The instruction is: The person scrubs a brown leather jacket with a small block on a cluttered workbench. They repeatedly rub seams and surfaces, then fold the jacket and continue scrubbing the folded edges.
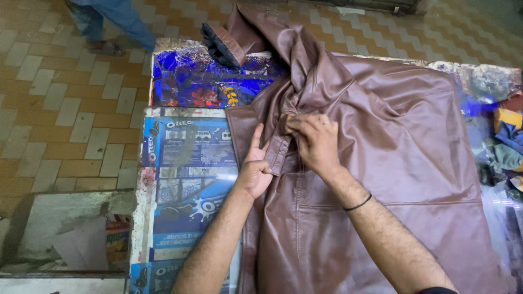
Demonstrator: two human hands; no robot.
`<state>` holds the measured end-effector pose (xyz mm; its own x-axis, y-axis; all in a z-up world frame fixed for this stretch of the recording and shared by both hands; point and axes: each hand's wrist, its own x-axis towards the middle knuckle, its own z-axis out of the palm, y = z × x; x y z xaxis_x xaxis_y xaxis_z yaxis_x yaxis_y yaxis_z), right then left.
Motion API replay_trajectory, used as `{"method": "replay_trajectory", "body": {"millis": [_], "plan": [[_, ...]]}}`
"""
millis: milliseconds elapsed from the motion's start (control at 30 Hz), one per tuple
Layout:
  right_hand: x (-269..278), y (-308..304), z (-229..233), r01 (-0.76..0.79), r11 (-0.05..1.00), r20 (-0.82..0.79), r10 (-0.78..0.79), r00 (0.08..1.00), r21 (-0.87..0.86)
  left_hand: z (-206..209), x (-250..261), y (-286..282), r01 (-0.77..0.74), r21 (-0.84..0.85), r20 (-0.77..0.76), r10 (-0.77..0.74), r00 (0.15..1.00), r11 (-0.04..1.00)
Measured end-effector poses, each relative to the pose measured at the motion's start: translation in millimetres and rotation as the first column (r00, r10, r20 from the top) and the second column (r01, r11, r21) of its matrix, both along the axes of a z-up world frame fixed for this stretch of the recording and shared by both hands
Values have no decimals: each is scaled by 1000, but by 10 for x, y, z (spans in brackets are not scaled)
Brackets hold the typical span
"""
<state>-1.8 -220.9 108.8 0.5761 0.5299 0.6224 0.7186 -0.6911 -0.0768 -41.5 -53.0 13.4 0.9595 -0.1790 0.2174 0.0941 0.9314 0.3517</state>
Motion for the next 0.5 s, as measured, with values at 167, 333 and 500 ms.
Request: {"method": "replay_trajectory", "body": {"millis": [167, 333, 500], "plan": [[-197, -17, -116, -107, 991, -79, 101, 992, -78, 7, -158, 13, -24, -39, 38, 26, 999, 999], [-190, -28, -84, -347, 938, -195, 343, 919, 13, 48, -187, 10, -10, -67, 70, 15, 997, 998], [-133, 50, -22, -167, 985, -202, 173, 964, 50, 30, -212, 16, -37, -23, 105, 39, 994, 999]]}}
